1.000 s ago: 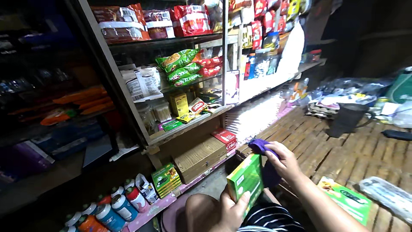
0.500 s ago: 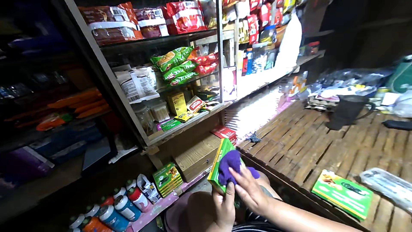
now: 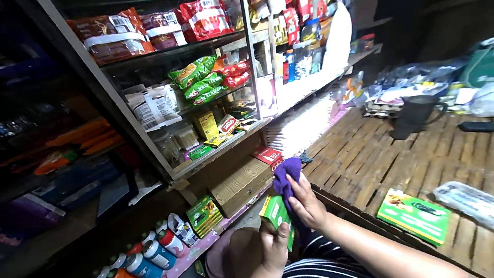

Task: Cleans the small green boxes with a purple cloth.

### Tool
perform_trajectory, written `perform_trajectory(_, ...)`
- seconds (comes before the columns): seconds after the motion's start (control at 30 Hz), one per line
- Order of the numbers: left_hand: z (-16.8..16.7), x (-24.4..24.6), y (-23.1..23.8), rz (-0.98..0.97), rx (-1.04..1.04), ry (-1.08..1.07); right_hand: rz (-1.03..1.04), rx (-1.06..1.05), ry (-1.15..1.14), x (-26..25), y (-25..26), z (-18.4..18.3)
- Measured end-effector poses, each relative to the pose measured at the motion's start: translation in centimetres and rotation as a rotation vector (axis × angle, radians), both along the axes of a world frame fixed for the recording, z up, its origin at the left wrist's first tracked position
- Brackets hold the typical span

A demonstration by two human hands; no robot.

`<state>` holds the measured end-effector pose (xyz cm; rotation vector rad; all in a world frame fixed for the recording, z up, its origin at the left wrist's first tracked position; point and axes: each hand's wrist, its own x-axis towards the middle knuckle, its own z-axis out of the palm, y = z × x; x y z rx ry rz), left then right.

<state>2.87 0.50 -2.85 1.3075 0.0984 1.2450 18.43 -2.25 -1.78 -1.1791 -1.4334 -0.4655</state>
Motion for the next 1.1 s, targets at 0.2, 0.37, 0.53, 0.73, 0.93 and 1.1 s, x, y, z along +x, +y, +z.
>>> perform_trajectory(0.2,-0.3,-0.1,0.1,-0.039,0.09,0.002,0.172,-0.098,0.357,1.7,0.0,1.2)
perform_trajectory(0.37,-0.2,-0.7,0.3,-0.018,0.071,0.061,0.457,-0.146,0.621,2.3,-0.9,2.1)
perform_trajectory(0.53,1.7,-1.3,0.2,0.011,-0.171,0.066,0.674,-0.432,0.862,3.5,-2.2,2.9)
perform_trajectory(0.73,2.5,-1.5,0.7,-0.071,-0.244,0.076,0.85,-0.45,0.922,4.0,-3.1,3.7)
perform_trajectory(0.93,3.1,-0.6,2.3,0.052,0.014,0.113,0.516,-0.355,1.007,2.2,-4.3,7.4)
perform_trajectory(1.1,1.7,-0.3,2.0,0.101,0.413,0.251,0.307,-0.131,0.937,3.0,-3.0,5.2)
